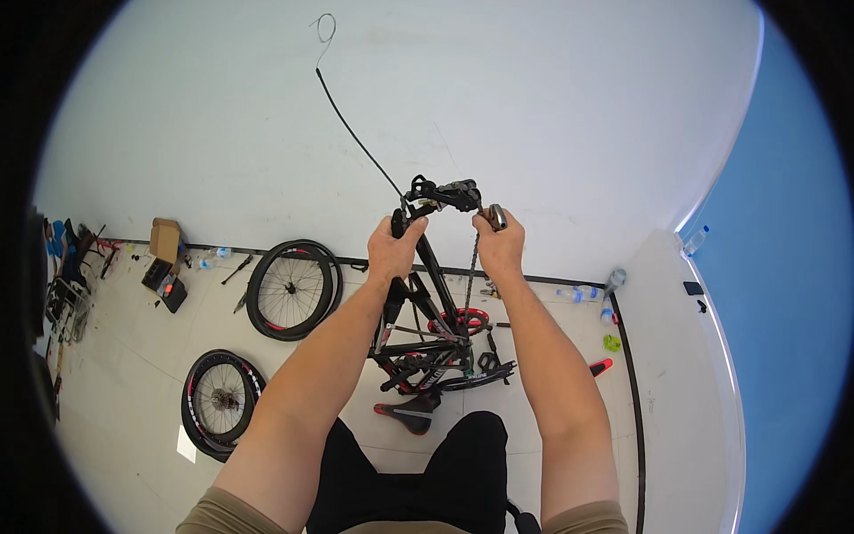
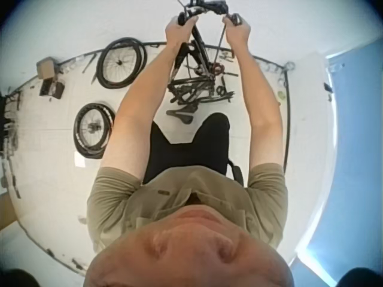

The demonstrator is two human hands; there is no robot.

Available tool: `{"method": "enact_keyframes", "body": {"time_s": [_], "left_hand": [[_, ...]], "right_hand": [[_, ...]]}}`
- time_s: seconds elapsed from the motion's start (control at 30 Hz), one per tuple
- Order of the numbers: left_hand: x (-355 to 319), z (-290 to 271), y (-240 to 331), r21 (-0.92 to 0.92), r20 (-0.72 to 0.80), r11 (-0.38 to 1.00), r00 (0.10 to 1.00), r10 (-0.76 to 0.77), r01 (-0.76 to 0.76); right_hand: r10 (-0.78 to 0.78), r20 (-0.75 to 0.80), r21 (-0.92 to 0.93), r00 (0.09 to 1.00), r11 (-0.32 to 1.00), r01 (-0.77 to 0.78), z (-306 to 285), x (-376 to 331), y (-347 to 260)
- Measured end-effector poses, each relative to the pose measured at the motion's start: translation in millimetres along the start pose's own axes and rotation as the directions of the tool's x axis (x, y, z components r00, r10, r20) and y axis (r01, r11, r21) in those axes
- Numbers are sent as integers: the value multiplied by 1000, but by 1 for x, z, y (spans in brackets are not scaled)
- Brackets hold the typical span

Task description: The person sits on a chair and works on a bicycle frame lying on the floor. They use a wrench to tighten bolts on the rear derailleur and crankset, then thread and adjust the chain through the derailleur pulleys.

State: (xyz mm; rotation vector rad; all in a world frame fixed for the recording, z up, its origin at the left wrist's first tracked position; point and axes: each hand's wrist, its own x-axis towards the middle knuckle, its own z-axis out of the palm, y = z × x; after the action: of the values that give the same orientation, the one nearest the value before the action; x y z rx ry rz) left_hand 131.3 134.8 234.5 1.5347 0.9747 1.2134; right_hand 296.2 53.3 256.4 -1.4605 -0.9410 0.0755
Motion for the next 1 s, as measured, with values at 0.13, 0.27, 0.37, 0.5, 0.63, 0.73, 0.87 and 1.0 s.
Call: {"method": "enact_keyframes", "body": {"time_s": [0.13, 0.27, 0.37, 0.5, 0.63, 0.73, 0.87, 1.0], "left_hand": [[0, -1, -1, 4, -10, 1000, 1000, -9, 9], [-1, -2, 1, -6, -8, 1000, 1000, -9, 9], [0, 1, -1, -6, -32, 1000, 999, 15, -16], [3, 4, -5, -2, -42, 999, 998, 45, -45], [0, 1, -1, -8, -26, 1000, 999, 30, -30], [0, 2, -2, -15, -35, 999, 998, 43, -44], [3, 3, -8, -28, -38, 998, 998, 53, -54], [-1, 4, -3, -29, -20, 999, 999, 27, -27]], "right_hand": [[55, 6, -10, 998, 998, -55, 0, 4, -2], [10, 0, -83, 1000, 996, -9, -1, 3, -1], [39, -6, -75, 999, 996, -40, -1, 0, -2], [23, 11, -63, 1000, 998, -22, -1, 2, -2], [45, 3, -33, 999, 998, -45, -1, 2, -3], [-11, -45, 0, 999, 1000, 11, 3, 0, -4], [-9, 28, -107, 1000, 994, 12, -1, 1, -13], [-75, -66, -7, 995, 997, 75, 1, 4, -11]]}}
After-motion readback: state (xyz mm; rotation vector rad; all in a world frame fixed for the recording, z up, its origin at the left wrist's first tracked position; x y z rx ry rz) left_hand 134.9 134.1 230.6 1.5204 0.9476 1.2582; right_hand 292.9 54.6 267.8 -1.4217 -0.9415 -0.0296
